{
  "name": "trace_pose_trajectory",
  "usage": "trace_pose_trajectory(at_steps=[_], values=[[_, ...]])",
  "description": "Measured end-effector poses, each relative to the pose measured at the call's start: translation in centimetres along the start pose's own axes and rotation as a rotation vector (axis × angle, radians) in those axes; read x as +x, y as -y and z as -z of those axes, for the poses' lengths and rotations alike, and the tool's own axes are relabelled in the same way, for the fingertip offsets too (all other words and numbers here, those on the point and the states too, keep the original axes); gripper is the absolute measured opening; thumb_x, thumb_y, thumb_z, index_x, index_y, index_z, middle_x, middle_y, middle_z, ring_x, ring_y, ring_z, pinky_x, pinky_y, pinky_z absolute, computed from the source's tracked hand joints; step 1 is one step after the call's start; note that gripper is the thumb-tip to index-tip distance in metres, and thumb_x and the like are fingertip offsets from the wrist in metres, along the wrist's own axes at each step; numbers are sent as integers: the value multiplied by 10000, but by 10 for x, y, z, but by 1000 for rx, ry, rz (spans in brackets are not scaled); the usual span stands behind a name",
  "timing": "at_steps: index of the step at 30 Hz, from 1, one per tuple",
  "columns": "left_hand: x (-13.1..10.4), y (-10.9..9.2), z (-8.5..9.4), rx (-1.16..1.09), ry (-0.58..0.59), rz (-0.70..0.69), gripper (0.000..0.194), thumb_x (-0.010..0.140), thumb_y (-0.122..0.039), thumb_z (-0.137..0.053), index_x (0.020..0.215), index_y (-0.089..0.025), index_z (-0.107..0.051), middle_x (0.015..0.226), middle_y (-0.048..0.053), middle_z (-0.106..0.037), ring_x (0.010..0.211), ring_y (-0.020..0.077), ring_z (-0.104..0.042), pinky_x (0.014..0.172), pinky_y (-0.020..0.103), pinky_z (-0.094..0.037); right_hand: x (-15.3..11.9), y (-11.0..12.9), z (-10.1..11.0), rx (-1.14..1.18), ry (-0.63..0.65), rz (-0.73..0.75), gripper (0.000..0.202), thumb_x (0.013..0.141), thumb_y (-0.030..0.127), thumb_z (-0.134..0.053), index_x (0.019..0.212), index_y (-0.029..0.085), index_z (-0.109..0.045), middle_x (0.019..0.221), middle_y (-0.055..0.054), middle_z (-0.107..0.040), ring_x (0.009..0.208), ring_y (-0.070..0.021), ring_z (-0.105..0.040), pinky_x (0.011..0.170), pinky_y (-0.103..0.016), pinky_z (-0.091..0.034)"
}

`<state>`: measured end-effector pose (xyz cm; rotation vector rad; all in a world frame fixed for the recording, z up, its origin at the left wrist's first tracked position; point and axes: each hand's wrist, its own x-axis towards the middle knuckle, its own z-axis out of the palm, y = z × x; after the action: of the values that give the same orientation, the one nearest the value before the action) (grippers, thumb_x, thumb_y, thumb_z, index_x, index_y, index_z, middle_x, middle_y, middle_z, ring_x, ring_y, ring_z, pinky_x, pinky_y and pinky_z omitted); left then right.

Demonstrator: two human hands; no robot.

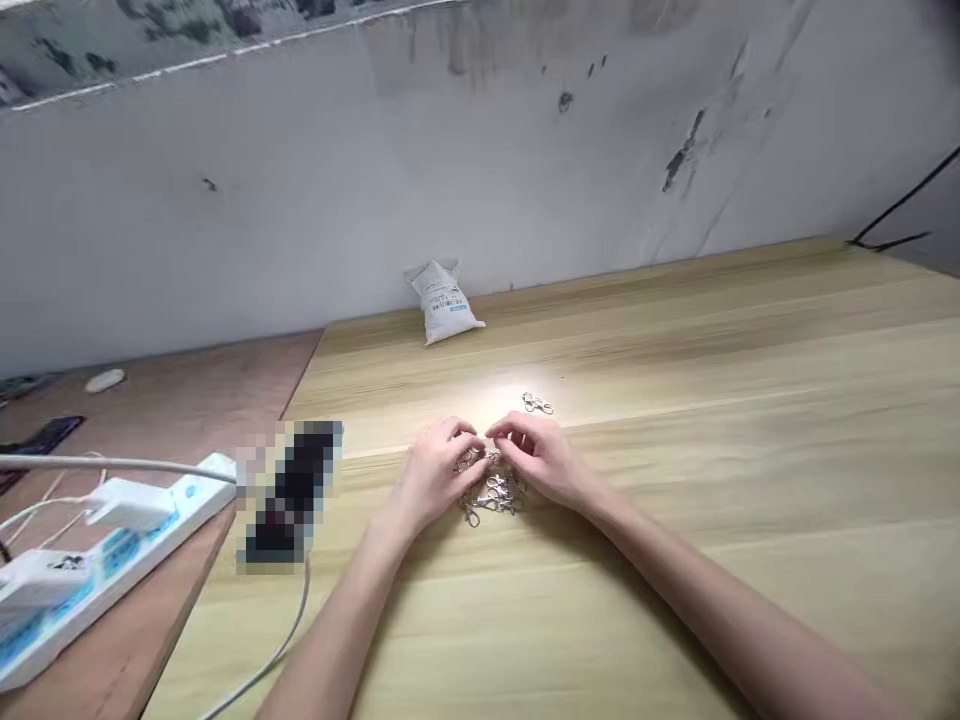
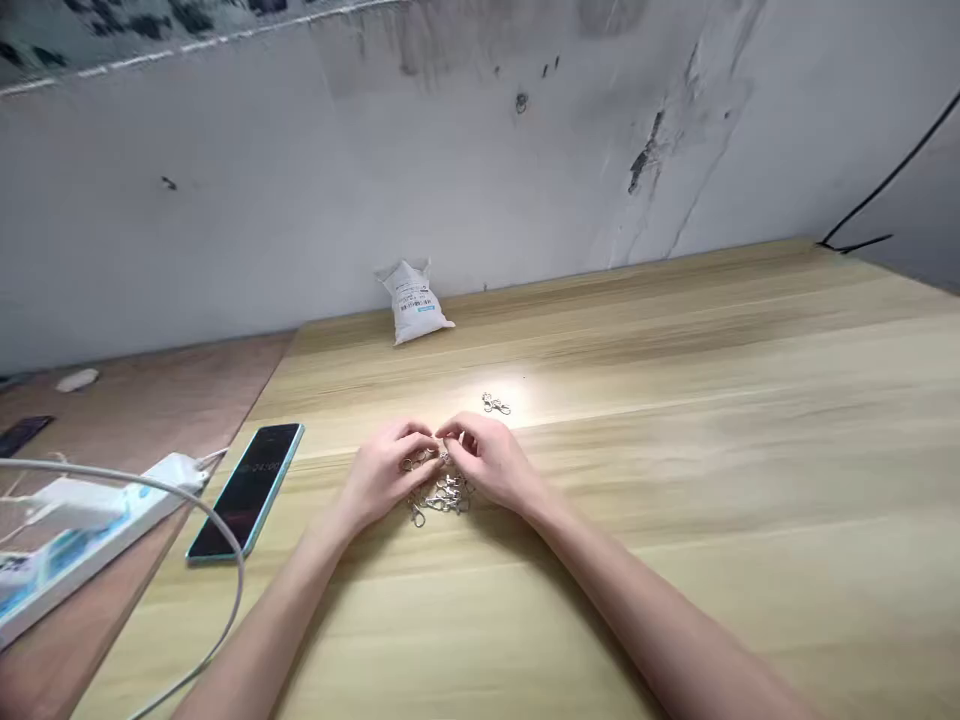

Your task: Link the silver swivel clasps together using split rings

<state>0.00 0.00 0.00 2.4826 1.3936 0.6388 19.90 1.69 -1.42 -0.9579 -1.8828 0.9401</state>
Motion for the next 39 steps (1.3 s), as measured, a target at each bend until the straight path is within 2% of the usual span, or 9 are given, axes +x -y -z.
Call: trace_pose_trajectory(at_steps=[6,19,30,39], values=[[0,7,3,-25,16,21,84,885,-258,-624,915,-207,-684,995,50,-631,926,197,-588,808,341,-487,2,0,-2,6,5,-1,162,869,113,-527,905,170,-674,791,-16,-673,610,-101,-540,556,-219,-409],[3,5,-1,-86,-4,22,27,875,-183,-624,849,-186,-620,941,36,-631,883,187,-589,773,330,-476,2,-3,-3,-5,28,-5,155,867,114,-527,894,175,-667,763,-2,-652,579,-92,-505,551,-221,-394],[3,-2,5,-30,-119,-47,32,900,-191,-606,869,-194,-600,884,10,-666,856,177,-588,776,325,-437,1,0,0,-6,53,51,134,886,161,-557,923,189,-683,881,-17,-577,584,-74,-499,564,-225,-411],[3,-7,8,-69,-182,-94,38,918,-203,-582,883,-189,-583,867,17,-656,840,167,-588,769,310,-439,3,-1,1,-18,69,36,134,891,165,-556,924,190,-684,794,-5,-602,622,-100,-501,572,-228,-397]])
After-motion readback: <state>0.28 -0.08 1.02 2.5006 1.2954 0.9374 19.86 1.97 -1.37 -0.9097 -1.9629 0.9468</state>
